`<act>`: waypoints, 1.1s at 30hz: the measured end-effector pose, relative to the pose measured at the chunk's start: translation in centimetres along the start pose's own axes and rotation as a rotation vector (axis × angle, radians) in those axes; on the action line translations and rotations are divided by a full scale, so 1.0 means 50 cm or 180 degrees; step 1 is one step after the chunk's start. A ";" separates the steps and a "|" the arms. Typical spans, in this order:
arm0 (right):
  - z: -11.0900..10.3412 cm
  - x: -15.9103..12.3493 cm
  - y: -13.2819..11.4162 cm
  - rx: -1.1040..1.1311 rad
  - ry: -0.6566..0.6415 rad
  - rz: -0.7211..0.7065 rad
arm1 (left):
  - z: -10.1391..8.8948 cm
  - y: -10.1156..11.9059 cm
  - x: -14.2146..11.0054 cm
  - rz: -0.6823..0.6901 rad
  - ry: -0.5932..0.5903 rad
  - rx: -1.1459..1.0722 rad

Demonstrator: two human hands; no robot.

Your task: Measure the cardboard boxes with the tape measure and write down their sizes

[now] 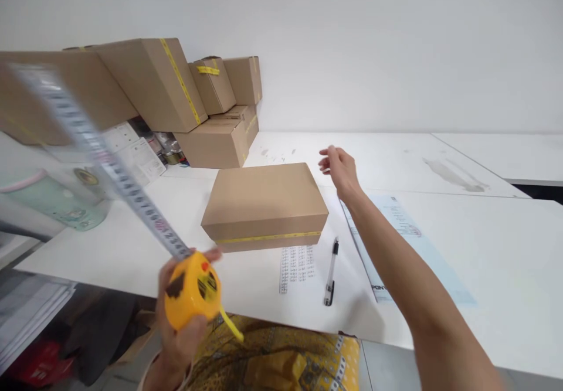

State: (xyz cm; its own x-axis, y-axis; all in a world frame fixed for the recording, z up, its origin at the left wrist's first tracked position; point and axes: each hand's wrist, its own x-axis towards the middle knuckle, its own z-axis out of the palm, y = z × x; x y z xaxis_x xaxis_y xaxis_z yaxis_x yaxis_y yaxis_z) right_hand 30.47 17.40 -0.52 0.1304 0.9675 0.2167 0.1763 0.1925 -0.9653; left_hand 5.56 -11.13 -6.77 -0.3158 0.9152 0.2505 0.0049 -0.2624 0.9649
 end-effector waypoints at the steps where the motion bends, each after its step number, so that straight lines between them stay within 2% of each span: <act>1: -0.026 -0.024 0.013 -0.0148 -0.0159 0.0050 | -0.027 -0.010 0.016 0.0069 0.0221 0.0242; 4: -0.081 -0.104 0.046 -0.0535 -0.0944 -0.0063 | -0.076 -0.046 0.065 -0.0137 0.0457 0.0161; 7: -0.098 -0.162 0.048 -0.0975 -0.1351 -0.0516 | -0.076 -0.065 0.105 -0.0325 0.0554 -0.0392; 9: -0.098 -0.175 0.027 -0.1177 -0.1289 -0.0743 | -0.062 -0.053 0.132 -0.0186 0.0636 -0.0605; 11: -0.098 -0.166 -0.006 -0.1266 -0.1056 -0.0779 | -0.047 -0.025 0.167 0.0094 0.0556 -0.0709; 15: -0.094 -0.114 -0.063 -0.1614 -0.0443 -0.0864 | -0.024 0.041 0.239 0.0527 0.0224 -0.0820; 17: -0.085 -0.087 -0.071 -0.1638 -0.0268 -0.1072 | -0.014 0.062 0.246 0.0622 0.0193 -0.0792; 20: -0.062 -0.058 -0.066 -0.1335 -0.0388 -0.1362 | 0.008 0.072 0.191 0.0744 0.0158 -0.0615; 22: -0.045 -0.046 -0.061 -0.1272 -0.0487 -0.1511 | 0.032 0.064 0.123 0.0515 -0.0234 -0.0567; 25: -0.029 -0.038 -0.058 -0.1579 -0.0380 -0.1863 | 0.085 0.031 0.021 -0.0406 -0.1173 -0.0816; 27: -0.025 -0.038 -0.060 -0.1849 -0.0322 -0.2093 | 0.121 -0.001 -0.026 -0.0984 -0.1436 -0.1017; 30: -0.025 -0.045 -0.064 -0.2116 -0.0367 -0.2260 | 0.154 -0.049 -0.061 -0.1398 -0.1640 -0.1264; 33: -0.028 -0.053 -0.068 -0.2432 -0.0420 -0.2393 | 0.159 -0.077 -0.071 -0.1534 -0.1865 -0.1415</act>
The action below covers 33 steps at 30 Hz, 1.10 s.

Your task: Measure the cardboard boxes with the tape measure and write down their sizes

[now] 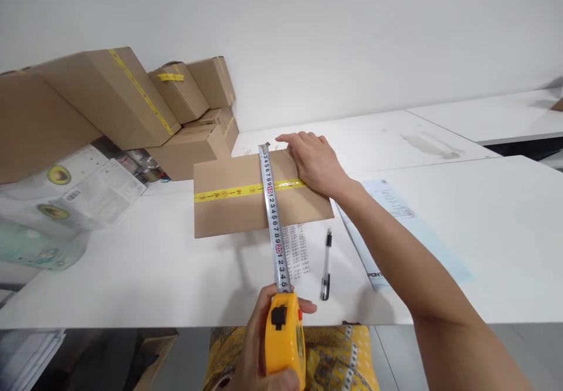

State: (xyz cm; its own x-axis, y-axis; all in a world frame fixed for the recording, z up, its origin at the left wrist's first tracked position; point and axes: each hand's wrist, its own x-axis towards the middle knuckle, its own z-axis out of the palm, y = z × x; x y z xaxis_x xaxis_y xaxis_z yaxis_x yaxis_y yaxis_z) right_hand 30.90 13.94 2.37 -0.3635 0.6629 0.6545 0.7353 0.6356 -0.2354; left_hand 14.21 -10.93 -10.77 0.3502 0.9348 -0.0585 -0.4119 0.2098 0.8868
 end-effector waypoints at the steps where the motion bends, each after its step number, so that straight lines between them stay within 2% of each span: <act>1: -0.001 -0.001 -0.001 -0.0112 -0.0049 -0.0053 | -0.002 -0.003 -0.001 -0.0003 -0.0013 -0.0027; 4: 0.000 0.002 0.001 -0.0340 -0.0168 -0.0200 | -0.002 0.001 -0.005 0.0036 0.0046 0.0034; 9: 0.010 0.010 0.012 -0.0378 -0.0184 -0.0343 | 0.008 0.008 -0.016 -0.0256 0.0106 0.0232; 16: 0.014 0.011 0.023 -0.0287 -0.0149 -0.0446 | -0.005 -0.025 -0.006 -0.0206 -0.0133 0.0198; 26: 0.006 0.007 0.009 -0.0095 -0.0254 -0.0192 | -0.012 -0.027 0.007 -0.0241 -0.0234 0.0182; 30: 0.003 0.009 0.005 -0.0146 -0.0272 -0.0177 | -0.016 -0.044 -0.010 0.0113 -0.0047 0.0242; 33: 0.002 0.008 0.002 -0.0226 -0.0288 -0.0125 | -0.045 -0.053 -0.044 0.0657 0.0465 0.0578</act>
State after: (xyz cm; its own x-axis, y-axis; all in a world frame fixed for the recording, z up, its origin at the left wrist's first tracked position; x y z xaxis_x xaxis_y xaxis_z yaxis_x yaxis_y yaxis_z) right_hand 30.79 14.30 2.54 -0.4405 0.6731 0.5940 0.7570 0.6342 -0.1572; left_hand 12.64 -12.88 -14.04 0.1447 0.9864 0.0776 -0.3001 -0.0310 0.9534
